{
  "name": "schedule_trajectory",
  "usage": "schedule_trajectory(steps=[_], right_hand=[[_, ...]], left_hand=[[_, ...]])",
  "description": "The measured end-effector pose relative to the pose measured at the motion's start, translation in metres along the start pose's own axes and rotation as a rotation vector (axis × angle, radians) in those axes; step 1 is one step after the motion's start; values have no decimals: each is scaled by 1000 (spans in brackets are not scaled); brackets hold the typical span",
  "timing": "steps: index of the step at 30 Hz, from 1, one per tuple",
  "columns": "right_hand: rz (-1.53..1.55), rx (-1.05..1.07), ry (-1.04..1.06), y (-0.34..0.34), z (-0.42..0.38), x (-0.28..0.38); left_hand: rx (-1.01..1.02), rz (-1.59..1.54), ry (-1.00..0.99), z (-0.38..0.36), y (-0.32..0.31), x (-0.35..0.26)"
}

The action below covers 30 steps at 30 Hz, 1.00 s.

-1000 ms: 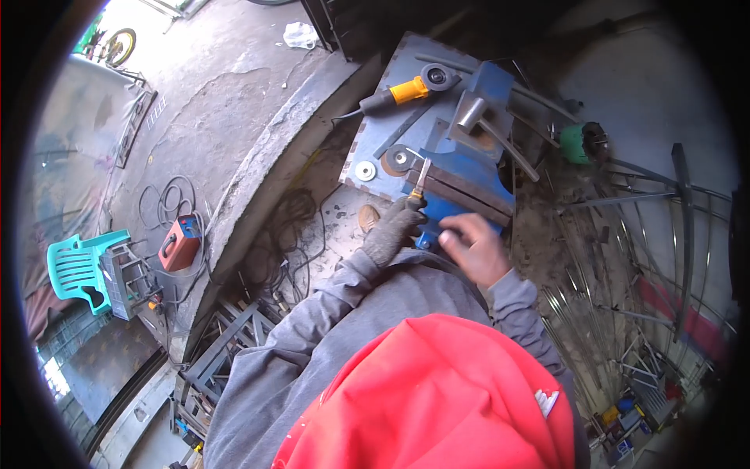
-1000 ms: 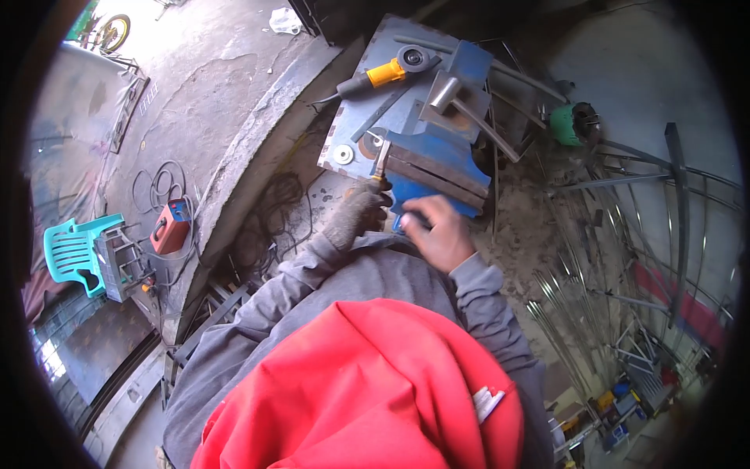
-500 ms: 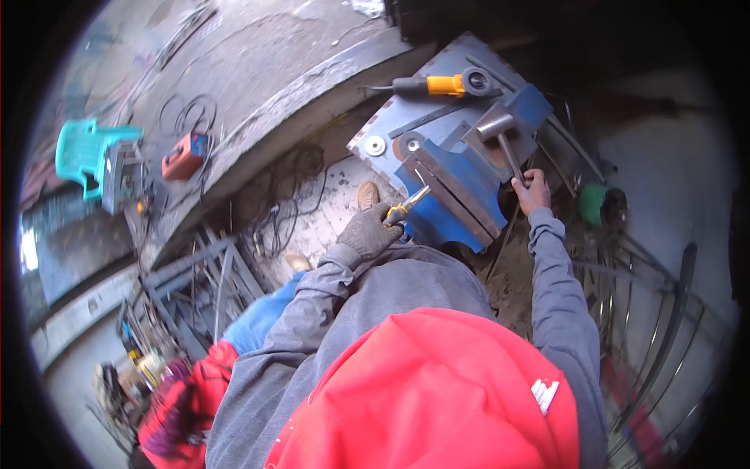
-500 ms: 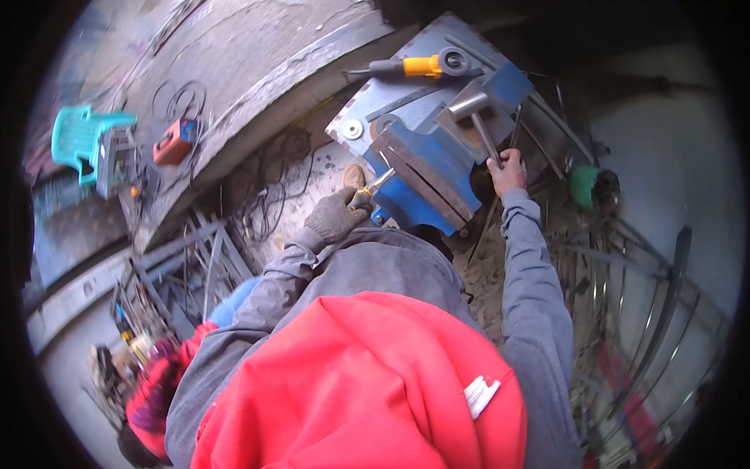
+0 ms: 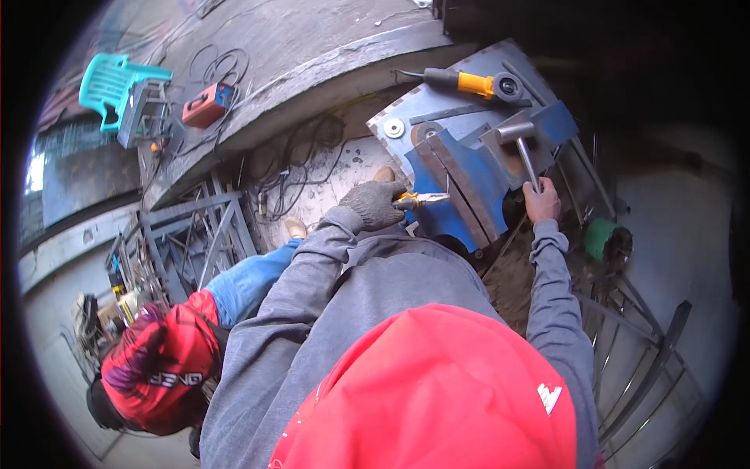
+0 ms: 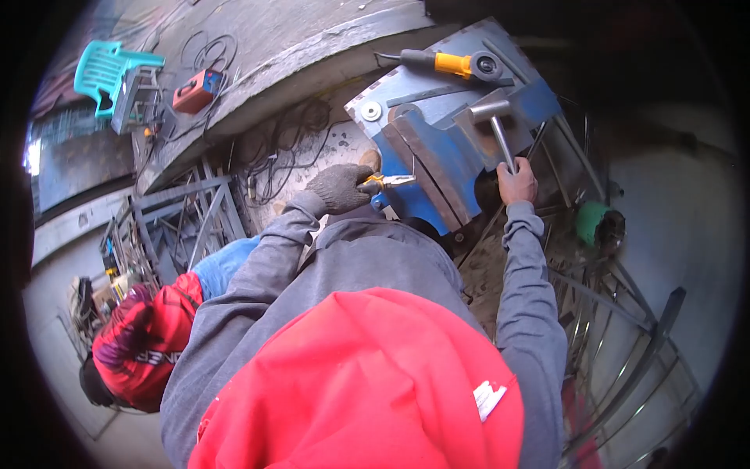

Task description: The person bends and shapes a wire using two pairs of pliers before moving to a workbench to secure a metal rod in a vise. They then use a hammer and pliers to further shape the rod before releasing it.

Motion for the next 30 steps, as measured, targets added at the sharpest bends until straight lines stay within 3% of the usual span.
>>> schedule_trajectory(steps=[4,6,8,10,12,14,17,20,24,30], right_hand=[[189,42,-87,-3,-25,-28],[233,-63,-75,6,-67,-19],[601,-248,-96,23,-117,-5],[559,-300,-204,37,-167,-7],[809,-352,-401,37,-221,12],[828,-498,-398,28,-264,21],[862,-605,-618,4,-321,22],[838,-642,-536,-18,-345,34],[908,-610,-568,-35,-348,48],[822,-410,-477,-34,-325,27]], left_hand=[[77,75,-221,8,11,-4],[130,138,-303,13,21,-10],[99,240,-405,19,30,-18],[106,306,-464,23,36,-30],[121,372,-541,27,29,-41],[11,360,-578,33,26,-48],[0,313,-590,33,34,-68],[-82,360,-720,37,32,-79],[-171,341,-696,31,20,-72],[-183,244,-504,17,1,-57]])
Point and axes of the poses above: each hand's wrist, its own z-axis towards the middle knuckle, its own y-axis out of the back of the hand, x = y × z, the point moved 6 cm from there along z, towards the middle knuckle, and after that the axes turned 14 degrees about z, right-handed, at the moved point
